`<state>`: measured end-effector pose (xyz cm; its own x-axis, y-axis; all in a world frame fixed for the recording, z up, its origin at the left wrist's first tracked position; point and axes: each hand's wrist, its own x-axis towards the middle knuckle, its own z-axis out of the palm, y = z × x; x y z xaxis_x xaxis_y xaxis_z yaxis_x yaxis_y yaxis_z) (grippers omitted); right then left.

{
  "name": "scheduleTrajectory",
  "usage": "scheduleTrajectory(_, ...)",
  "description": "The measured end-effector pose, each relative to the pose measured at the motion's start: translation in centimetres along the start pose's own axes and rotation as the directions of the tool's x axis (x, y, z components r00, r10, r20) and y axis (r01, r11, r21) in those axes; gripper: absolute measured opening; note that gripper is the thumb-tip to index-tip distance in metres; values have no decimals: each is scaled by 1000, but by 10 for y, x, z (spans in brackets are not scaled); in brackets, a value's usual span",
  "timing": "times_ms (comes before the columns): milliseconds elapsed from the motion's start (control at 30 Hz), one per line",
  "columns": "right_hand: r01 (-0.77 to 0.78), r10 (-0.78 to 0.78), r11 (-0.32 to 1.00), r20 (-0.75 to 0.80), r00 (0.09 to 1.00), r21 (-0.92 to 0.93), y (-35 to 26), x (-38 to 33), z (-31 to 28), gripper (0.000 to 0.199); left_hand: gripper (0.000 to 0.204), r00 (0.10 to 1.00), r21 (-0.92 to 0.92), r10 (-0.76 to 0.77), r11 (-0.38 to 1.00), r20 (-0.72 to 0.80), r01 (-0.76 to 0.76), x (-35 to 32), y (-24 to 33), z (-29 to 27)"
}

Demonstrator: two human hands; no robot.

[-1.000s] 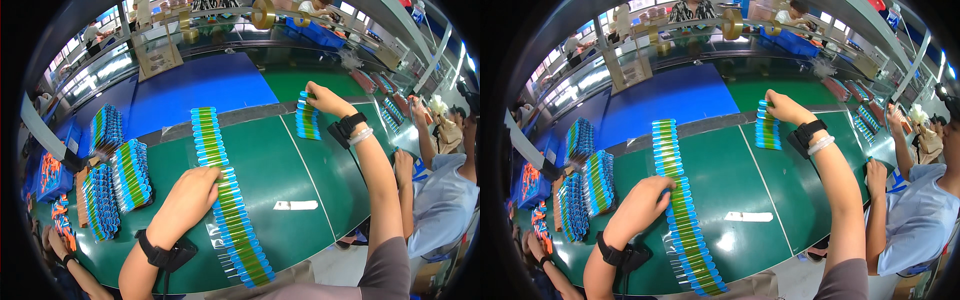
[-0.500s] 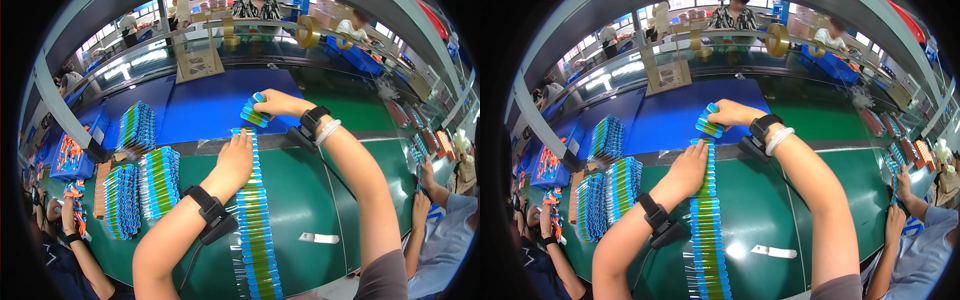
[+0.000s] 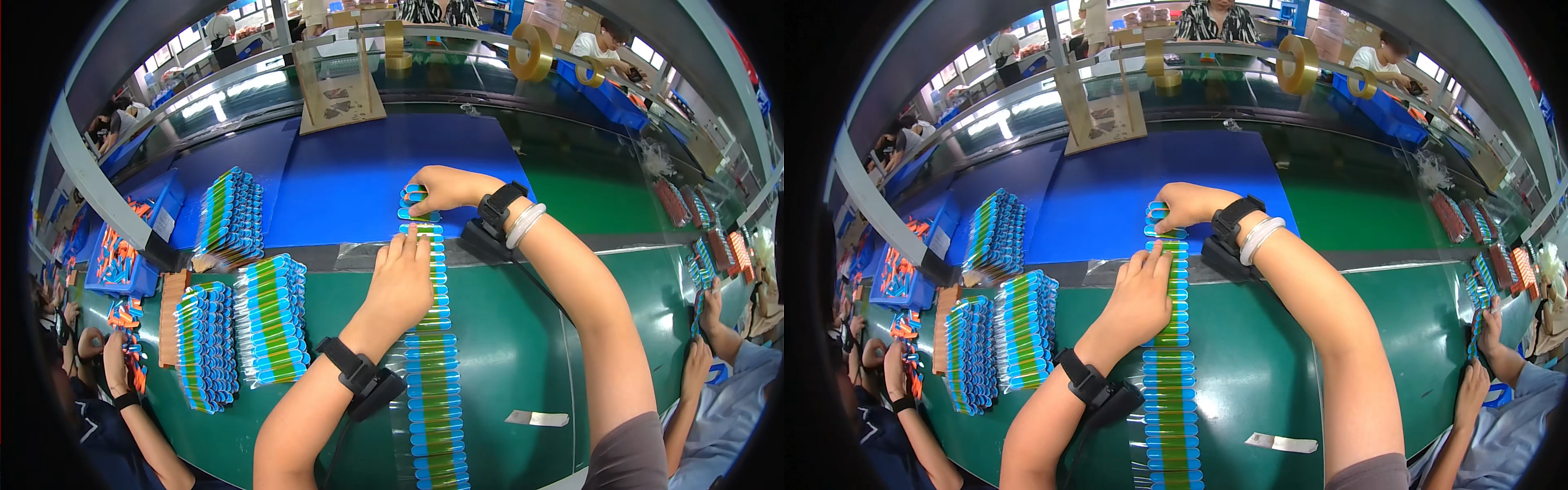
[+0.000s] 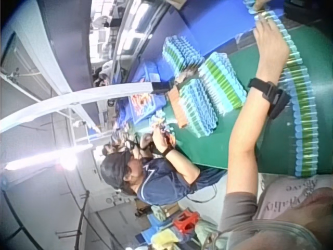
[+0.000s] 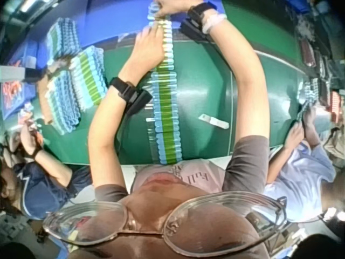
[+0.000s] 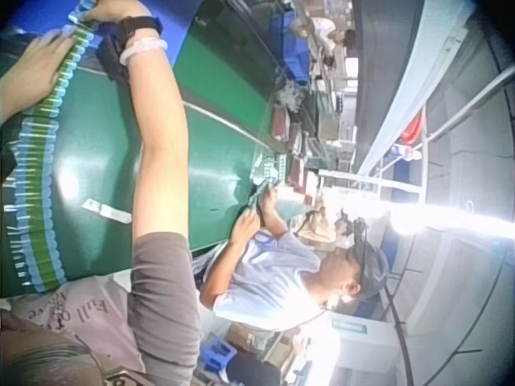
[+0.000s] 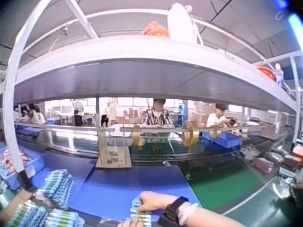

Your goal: Arranging and stacking small colorful plastic items on a production conveyor line.

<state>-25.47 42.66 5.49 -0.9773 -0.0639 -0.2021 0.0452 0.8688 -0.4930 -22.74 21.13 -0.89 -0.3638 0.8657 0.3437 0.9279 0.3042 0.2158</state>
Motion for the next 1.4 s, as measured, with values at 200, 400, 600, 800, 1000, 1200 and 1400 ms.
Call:
scheduleTrajectory(200,115,-118,992,-70,991,-49,-2,-3,6,38,60,1000,-6,20,1000,-18,-20,-1,-1,2)
scheduleTrajectory(400,-50,48,967,11,999,248,-5,-18,-59,38,61,1000,-46,-12,999,-6,12,-3,0,3)
scheduleTrajectory(600,-173,287,902,-251,924,395,-2,4,-70,39,62,1000,-16,-21,1000,5,21,-4,-2,5)
scheduleTrajectory(800,-250,392,898,-401,828,362,24,62,-35,33,62,1000,-19,-20,1000,-3,20,-4,-4,5)
scheduleTrajectory(1000,-585,417,808,-630,655,-73,-4,102,20,42,60,998,24,-58,998,-39,59,-23,-6,7)
scheduleTrajectory(1200,-463,355,838,-356,864,-288,27,65,-16,45,56,981,204,182,960,66,-192,-45,62,-71)
scheduleTrajectory(1400,280,-354,923,-293,888,-266,-82,-96,7,48,36,976,183,196,967,-91,-177,-92,61,-177)
